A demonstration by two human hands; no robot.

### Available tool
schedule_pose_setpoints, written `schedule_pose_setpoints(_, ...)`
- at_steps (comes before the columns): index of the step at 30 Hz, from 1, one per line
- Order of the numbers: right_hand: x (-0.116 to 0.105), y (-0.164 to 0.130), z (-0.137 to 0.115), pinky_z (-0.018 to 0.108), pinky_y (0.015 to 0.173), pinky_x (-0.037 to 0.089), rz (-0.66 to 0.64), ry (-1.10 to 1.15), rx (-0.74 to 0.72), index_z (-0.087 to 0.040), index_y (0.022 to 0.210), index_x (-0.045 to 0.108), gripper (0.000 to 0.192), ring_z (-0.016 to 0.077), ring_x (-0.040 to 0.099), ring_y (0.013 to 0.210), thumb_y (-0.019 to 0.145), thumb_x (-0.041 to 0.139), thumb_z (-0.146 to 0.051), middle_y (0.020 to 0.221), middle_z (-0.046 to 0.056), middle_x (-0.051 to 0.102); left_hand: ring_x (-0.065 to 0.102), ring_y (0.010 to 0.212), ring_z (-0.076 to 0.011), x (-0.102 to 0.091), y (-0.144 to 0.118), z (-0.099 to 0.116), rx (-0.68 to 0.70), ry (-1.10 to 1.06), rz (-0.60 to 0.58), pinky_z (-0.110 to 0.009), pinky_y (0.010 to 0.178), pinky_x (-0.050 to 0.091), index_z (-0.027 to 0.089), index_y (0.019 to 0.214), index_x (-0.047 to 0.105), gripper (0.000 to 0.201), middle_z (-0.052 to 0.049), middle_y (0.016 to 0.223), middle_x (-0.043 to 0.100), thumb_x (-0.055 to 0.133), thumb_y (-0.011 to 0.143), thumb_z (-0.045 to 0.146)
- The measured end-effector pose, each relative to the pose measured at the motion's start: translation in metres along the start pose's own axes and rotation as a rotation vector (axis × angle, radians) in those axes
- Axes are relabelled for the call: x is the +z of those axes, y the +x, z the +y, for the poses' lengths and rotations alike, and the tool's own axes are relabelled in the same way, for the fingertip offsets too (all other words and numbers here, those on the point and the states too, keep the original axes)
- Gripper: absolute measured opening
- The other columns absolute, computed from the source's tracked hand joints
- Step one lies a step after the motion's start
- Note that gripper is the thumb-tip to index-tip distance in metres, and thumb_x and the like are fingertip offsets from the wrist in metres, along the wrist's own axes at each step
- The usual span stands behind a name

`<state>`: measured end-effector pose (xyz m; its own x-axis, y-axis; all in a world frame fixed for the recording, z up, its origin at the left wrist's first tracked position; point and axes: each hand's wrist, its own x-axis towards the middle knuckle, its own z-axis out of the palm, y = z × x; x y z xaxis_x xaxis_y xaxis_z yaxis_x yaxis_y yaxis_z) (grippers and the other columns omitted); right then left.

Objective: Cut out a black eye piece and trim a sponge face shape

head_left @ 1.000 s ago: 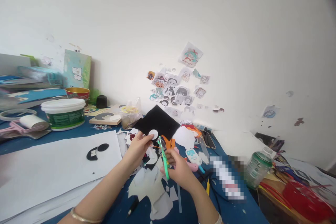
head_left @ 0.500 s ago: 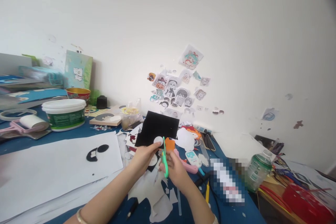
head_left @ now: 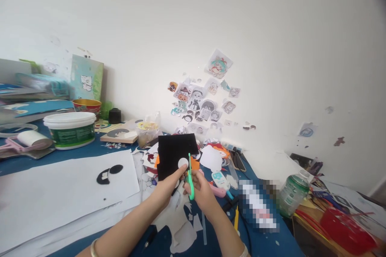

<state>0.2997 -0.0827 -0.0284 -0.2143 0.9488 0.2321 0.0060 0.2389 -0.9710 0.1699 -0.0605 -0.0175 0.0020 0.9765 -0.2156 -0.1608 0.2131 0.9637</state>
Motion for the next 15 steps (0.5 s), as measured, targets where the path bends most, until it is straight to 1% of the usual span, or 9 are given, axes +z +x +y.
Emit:
schedule_pose_setpoints(2, 0.001, 0.0, -0.001, 0.028, 0.064, 0.047, 0.005, 0.011, 0.008, -0.02, 0.098, 0.051, 0.035, 0.0165, 0.059, 0.074, 0.068, 0.067, -0.028, 0.081, 0.002, 0.058, 0.058, 0.094, -0.0286, 0.0, 0.002, -0.003, 0.005, 0.017, -0.008, -0.035, 0.075, 0.047, 0.013, 0.076, 0.063, 0.051, -0.017, 0.096, 0.065, 0.064, 0.056, 0.06)
schedule_pose_setpoints(4, 0.002, 0.0, -0.003, 0.028, 0.061, 0.046, 0.013, 0.024, 0.016, -0.019, 0.096, 0.051, 0.035, 0.0159, 0.059, 0.07, 0.067, 0.067, -0.028, 0.076, 0.0, 0.058, 0.06, 0.088, -0.0274, 0.0, 0.004, -0.005, 0.016, 0.028, -0.018, -0.033, 0.07, 0.047, 0.014, 0.073, 0.063, 0.05, -0.015, 0.09, 0.066, 0.062, 0.057, 0.061)
schedule_pose_setpoints(7, 0.003, -0.001, -0.003, 0.027, 0.059, 0.045, 0.024, 0.041, 0.02, -0.019, 0.095, 0.051, 0.035, 0.0147, 0.058, 0.066, 0.066, 0.068, -0.028, 0.075, 0.0, 0.057, 0.059, 0.08, -0.0254, 0.0, 0.003, -0.003, 0.008, 0.012, -0.054, -0.033, 0.069, 0.046, 0.014, 0.069, 0.063, 0.05, -0.012, 0.078, 0.065, 0.06, 0.057, 0.062)
schedule_pose_setpoints(9, 0.002, -0.001, -0.001, 0.027, 0.059, 0.045, 0.025, 0.046, -0.001, -0.019, 0.095, 0.051, 0.034, 0.014, 0.057, 0.066, 0.066, 0.068, -0.027, 0.076, -0.001, 0.056, 0.06, 0.074, -0.0235, 0.001, 0.0, 0.0, 0.006, -0.033, -0.104, -0.032, 0.068, 0.046, 0.014, 0.066, 0.061, 0.048, -0.009, 0.069, 0.064, 0.06, 0.058, 0.062)
schedule_pose_setpoints(11, 0.001, -0.001, 0.003, 0.026, 0.06, 0.045, 0.038, 0.036, -0.018, -0.02, 0.095, 0.052, 0.034, 0.0137, 0.056, 0.067, 0.065, 0.069, -0.025, 0.075, -0.001, 0.055, 0.06, 0.067, -0.0221, 0.002, -0.003, 0.003, -0.003, -0.06, -0.125, -0.031, 0.065, 0.047, 0.015, 0.061, 0.059, 0.047, -0.006, 0.062, 0.061, 0.059, 0.059, 0.062)
schedule_pose_setpoints(13, 0.002, 0.0, 0.005, 0.026, 0.059, 0.045, 0.059, 0.015, -0.014, -0.02, 0.096, 0.053, 0.036, 0.014, 0.056, 0.068, 0.064, 0.069, -0.024, 0.075, -0.001, 0.054, 0.06, 0.064, -0.0221, 0.003, -0.008, 0.007, -0.023, -0.034, -0.101, -0.031, 0.062, 0.047, 0.017, 0.057, 0.056, 0.047, -0.005, 0.058, 0.06, 0.058, 0.059, 0.064)
schedule_pose_setpoints(15, 0.004, 0.0, 0.004, 0.026, 0.059, 0.045, 0.075, 0.005, 0.003, -0.019, 0.097, 0.053, 0.039, 0.0148, 0.056, 0.068, 0.063, 0.07, -0.024, 0.075, 0.0, 0.055, 0.061, 0.066, -0.0236, 0.003, -0.012, 0.01, -0.038, 0.022, -0.077, -0.032, 0.063, 0.047, 0.017, 0.057, 0.056, 0.05, -0.005, 0.059, 0.062, 0.054, 0.059, 0.067)
